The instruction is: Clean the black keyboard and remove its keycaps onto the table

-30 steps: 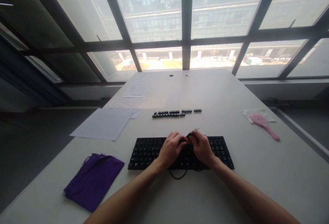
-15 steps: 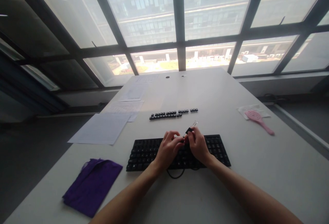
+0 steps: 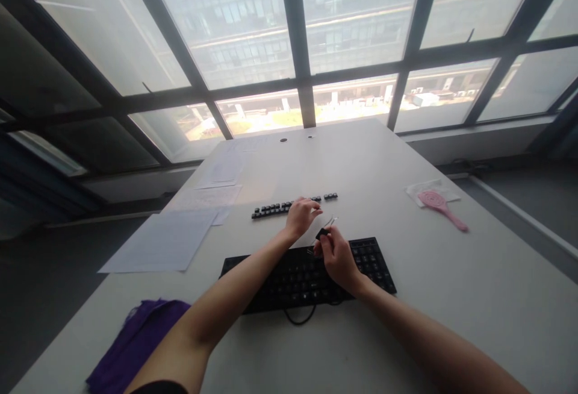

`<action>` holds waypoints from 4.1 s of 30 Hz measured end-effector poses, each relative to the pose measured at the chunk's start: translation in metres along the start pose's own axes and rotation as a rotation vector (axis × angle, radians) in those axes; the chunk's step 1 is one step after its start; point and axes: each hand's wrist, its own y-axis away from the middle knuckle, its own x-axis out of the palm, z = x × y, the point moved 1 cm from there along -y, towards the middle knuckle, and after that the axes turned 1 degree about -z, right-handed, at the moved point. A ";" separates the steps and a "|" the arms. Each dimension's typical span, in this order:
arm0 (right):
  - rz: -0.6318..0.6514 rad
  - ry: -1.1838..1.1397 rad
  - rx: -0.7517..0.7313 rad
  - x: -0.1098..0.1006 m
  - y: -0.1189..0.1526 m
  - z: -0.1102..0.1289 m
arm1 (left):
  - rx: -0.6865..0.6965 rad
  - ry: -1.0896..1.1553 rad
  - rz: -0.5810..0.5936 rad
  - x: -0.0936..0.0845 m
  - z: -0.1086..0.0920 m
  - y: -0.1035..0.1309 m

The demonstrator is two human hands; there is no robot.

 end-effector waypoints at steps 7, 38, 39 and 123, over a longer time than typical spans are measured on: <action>0.032 -0.032 0.017 0.001 0.000 -0.002 | 0.047 -0.120 -0.003 0.001 0.006 0.001; 0.076 -0.060 0.020 -0.002 0.000 0.002 | -0.078 -0.178 -0.033 -0.006 0.015 -0.008; 0.074 -0.064 0.018 -0.002 0.000 0.002 | -0.078 -0.175 -0.036 -0.008 0.015 -0.008; -0.063 0.007 0.134 -0.037 -0.001 -0.007 | 0.012 -0.182 0.055 0.008 -0.002 -0.020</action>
